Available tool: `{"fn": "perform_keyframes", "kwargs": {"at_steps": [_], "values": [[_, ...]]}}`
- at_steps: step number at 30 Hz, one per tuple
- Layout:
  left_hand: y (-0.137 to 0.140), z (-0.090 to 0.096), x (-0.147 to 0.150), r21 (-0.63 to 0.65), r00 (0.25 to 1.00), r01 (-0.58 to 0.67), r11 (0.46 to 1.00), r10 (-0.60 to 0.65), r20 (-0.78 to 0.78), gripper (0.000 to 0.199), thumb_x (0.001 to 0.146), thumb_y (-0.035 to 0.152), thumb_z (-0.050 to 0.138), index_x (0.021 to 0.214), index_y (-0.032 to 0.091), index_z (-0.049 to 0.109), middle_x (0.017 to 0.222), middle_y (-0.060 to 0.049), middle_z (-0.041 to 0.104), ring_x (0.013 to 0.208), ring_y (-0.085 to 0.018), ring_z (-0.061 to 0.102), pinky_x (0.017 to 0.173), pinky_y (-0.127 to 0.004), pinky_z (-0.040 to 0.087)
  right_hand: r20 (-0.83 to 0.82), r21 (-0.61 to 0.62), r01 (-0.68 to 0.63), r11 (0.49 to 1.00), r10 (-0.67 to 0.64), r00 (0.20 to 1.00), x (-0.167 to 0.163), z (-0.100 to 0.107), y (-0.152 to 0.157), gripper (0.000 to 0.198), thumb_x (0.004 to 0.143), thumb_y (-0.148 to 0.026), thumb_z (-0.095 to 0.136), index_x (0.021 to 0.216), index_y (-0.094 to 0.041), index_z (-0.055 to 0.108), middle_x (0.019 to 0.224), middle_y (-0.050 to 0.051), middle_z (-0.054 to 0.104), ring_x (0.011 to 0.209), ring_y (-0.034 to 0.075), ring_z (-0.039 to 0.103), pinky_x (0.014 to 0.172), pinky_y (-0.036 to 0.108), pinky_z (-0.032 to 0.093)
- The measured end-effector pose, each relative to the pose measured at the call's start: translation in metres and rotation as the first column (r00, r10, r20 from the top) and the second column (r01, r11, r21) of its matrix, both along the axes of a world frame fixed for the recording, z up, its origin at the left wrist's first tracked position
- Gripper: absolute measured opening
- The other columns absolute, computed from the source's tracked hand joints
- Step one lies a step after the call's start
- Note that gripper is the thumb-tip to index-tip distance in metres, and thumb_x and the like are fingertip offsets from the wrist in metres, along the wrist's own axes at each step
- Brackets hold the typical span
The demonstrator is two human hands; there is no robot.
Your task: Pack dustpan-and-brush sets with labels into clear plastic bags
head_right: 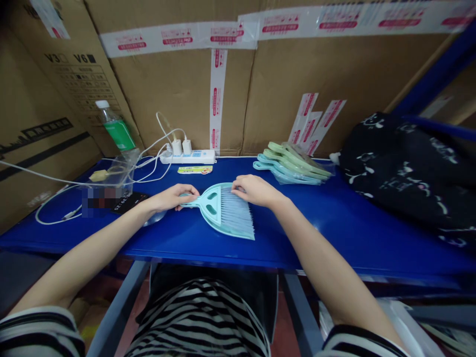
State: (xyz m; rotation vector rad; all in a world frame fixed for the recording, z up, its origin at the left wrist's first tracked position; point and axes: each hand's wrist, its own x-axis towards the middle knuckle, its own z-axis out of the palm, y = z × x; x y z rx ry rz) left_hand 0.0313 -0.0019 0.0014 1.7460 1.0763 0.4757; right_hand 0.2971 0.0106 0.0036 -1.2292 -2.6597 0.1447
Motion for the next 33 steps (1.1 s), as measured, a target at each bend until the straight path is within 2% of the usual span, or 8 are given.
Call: {"fn": "perform_keyframes", "kwargs": {"at_steps": [7, 11, 15, 21, 33], "values": [[-0.002, 0.001, 0.002, -0.002, 0.999, 0.032, 0.999, -0.032, 0.023, 0.012, 0.08, 0.026, 0.058, 0.083, 0.014, 0.055, 0.06, 0.006, 0.049, 0.041, -0.004, 0.039, 0.038, -0.015, 0.036, -0.04, -0.057, -0.001, 0.998, -0.001, 0.999, -0.002, 0.001, -0.001, 0.025, 0.087, -0.035, 0.05, 0.08, -0.018, 0.066, 0.074, 0.006, 0.06, 0.066, 0.018, 0.054, 0.061, 0.028, 0.036], [0.0, -0.002, 0.001, -0.011, 0.998, 0.055, 0.998, -0.054, 0.031, 0.018, 0.079, 0.031, 0.061, 0.08, 0.014, 0.056, 0.061, 0.005, 0.049, 0.045, -0.005, 0.041, 0.039, -0.015, 0.037, -0.051, -0.158, 0.021, 0.987, -0.03, 0.998, -0.006, 0.004, -0.005, 0.031, 0.079, -0.048, 0.06, 0.082, -0.018, 0.063, 0.068, 0.002, 0.057, 0.062, 0.017, 0.052, 0.058, 0.027, 0.035], [0.002, -0.004, 0.0, -0.019, 0.998, 0.054, 0.998, -0.053, 0.04, 0.021, 0.077, 0.033, 0.063, 0.082, 0.014, 0.058, 0.063, 0.004, 0.049, 0.046, -0.004, 0.04, 0.039, -0.014, 0.037, -0.045, -0.225, 0.06, 0.972, -0.072, 0.996, -0.01, 0.006, -0.009, 0.038, 0.074, -0.053, 0.064, 0.088, -0.018, 0.06, 0.069, 0.001, 0.057, 0.06, 0.016, 0.051, 0.058, 0.027, 0.035], [0.001, -0.004, 0.0, 0.011, 0.999, 0.041, 0.999, -0.041, 0.029, 0.017, 0.078, 0.03, 0.062, 0.081, 0.014, 0.057, 0.063, 0.003, 0.051, 0.048, -0.005, 0.043, 0.04, -0.015, 0.039, -0.013, -0.233, 0.061, 0.97, -0.066, 0.998, -0.012, 0.007, -0.011, 0.05, 0.066, -0.059, 0.07, 0.093, -0.019, 0.057, 0.077, 0.003, 0.061, 0.064, 0.017, 0.053, 0.058, 0.027, 0.036], [0.001, -0.004, 0.0, 0.008, 0.997, 0.062, 0.998, -0.062, 0.055, 0.02, 0.078, 0.031, 0.063, 0.081, 0.014, 0.054, 0.059, 0.006, 0.05, 0.047, -0.005, 0.044, 0.043, -0.017, 0.043, 0.016, -0.234, 0.105, 0.967, -0.104, 0.994, -0.016, 0.006, -0.012, 0.052, 0.063, -0.058, 0.073, 0.094, -0.019, 0.056, 0.081, 0.004, 0.062, 0.066, 0.018, 0.054, 0.057, 0.027, 0.035]]}}
